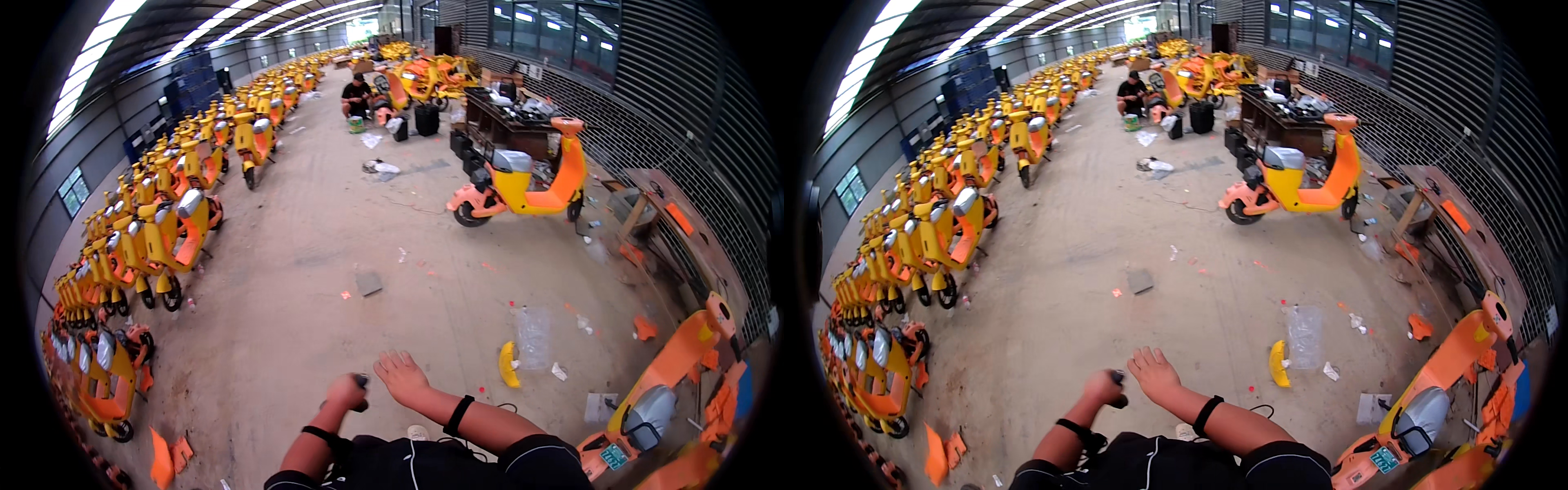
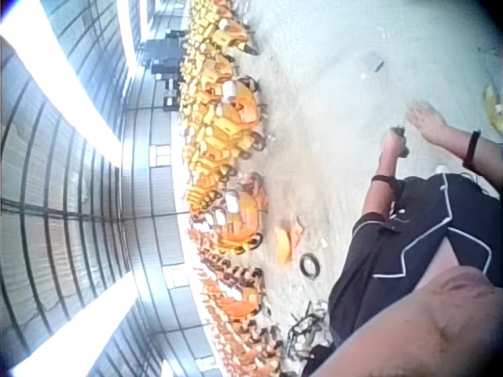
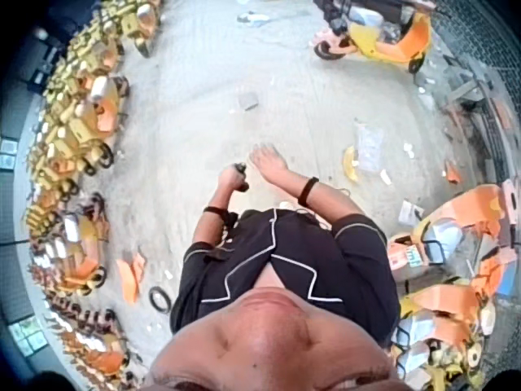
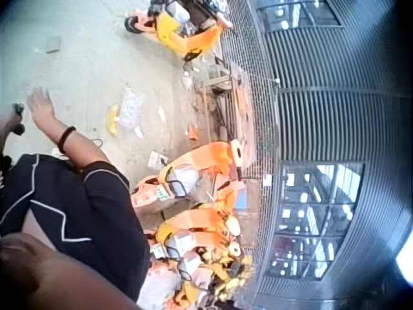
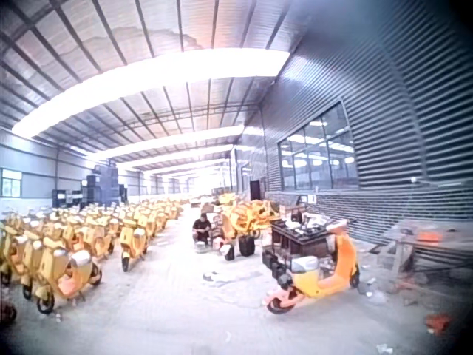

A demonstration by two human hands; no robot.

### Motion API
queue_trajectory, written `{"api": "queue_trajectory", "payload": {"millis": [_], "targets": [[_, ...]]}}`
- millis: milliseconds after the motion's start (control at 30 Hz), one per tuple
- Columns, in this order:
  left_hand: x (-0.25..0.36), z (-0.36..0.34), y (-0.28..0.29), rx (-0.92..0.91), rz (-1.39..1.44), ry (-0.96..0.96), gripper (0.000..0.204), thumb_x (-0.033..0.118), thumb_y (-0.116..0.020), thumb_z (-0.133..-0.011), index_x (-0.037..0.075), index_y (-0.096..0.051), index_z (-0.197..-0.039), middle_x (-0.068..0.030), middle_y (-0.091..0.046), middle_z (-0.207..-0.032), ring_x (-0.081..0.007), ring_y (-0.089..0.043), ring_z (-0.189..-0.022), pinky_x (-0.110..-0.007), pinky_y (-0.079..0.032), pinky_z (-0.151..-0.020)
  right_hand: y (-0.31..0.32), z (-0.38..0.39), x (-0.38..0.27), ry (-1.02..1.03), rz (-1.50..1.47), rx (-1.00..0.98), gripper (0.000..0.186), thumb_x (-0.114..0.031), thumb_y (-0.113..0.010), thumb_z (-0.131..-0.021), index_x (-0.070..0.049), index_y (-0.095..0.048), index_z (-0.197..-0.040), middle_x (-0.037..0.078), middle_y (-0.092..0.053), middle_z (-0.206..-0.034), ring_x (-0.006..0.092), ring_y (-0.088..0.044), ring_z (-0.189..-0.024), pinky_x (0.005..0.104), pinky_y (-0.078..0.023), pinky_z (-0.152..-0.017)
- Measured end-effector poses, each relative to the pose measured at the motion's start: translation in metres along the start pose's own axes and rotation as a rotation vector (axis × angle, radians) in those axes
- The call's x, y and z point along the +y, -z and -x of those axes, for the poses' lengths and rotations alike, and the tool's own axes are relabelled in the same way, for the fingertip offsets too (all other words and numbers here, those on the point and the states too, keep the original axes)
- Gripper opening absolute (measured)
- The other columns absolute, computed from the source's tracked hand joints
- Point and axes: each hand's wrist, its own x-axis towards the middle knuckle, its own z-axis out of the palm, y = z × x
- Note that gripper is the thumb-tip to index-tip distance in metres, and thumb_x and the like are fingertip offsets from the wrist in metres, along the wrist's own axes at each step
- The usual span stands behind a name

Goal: The person uses a hammer and a flathead screwdriver to loosen components on a scooter frame, then uses a power drill to secure a gray seat cover onto a black storage bin before picking it up.

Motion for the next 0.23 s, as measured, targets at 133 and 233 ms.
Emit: {"api": "queue_trajectory", "payload": {"millis": [133,233], "targets": [[-0.114,-0.054,0.004,-0.1,0.326,0.456,0.03,0.018,-0.076,-0.074,-0.003,-0.07,-0.096,-0.0175,-0.074,-0.08,-0.0242,-0.075,-0.068,-0.038,-0.061,-0.061,-0.013,0.036,0.116,-0.494,-0.775,-0.113,0.03,-0.027,-0.069,-0.088,-0.005,-0.068,-0.108,0.013,-0.07,-0.104,0.0233,-0.066,-0.102,0.0406,-0.049,-0.094],[-0.143,-0.11,-0.016,-0.193,0.004,0.416,0.048,0.021,-0.08,-0.07,-0.002,-0.069,-0.111,-0.0207,-0.074,-0.101,-0.0274,-0.074,-0.098,-0.04,-0.059,-0.085,-0.184,0.231,0.238,-1.283,-0.979,-0.206,0.04,-0.034,-0.074,-0.089,-0.003,-0.067,-0.114,0.009,-0.072,-0.106,0.0197,-0.068,-0.092,0.03,-0.054,-0.082]]}}
